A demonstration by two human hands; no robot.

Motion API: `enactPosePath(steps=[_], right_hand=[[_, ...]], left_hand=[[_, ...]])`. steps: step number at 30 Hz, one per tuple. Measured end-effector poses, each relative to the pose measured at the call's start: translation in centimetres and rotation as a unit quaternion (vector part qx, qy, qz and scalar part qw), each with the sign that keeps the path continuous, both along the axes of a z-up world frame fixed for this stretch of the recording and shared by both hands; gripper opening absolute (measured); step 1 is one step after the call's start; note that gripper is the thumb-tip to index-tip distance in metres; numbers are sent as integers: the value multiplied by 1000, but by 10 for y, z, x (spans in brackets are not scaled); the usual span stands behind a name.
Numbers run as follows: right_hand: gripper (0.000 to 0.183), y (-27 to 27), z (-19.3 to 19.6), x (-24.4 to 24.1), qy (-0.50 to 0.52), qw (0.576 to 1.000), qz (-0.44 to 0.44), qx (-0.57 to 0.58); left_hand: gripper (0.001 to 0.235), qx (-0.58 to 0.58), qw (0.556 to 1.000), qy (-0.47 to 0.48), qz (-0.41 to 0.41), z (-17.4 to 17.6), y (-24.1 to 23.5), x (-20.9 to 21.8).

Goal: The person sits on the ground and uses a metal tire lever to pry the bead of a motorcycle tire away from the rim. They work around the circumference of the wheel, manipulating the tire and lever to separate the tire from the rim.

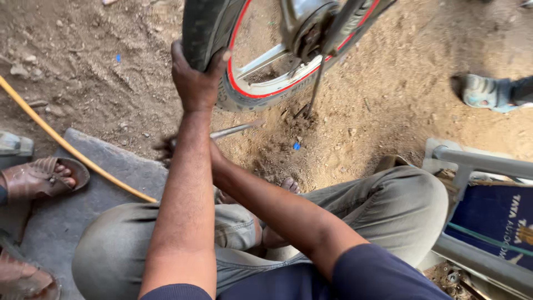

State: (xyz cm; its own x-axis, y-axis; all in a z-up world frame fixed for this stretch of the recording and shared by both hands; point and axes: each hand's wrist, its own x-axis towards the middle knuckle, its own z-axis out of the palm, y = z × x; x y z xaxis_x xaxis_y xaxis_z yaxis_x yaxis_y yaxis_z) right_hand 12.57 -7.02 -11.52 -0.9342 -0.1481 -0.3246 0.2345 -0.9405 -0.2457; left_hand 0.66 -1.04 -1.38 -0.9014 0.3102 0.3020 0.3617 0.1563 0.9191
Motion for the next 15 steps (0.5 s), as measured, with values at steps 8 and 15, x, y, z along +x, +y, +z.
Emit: enactPosePath(steps=[8, 15], right_hand=[[18, 57, 24, 207, -339, 911, 81, 220], [18, 110, 102, 236, -321, 885, -110, 319]], left_hand=[[97, 14, 998, -54, -20, -14, -2, 2], [96, 6, 999, -12, -53, 23, -3, -5]])
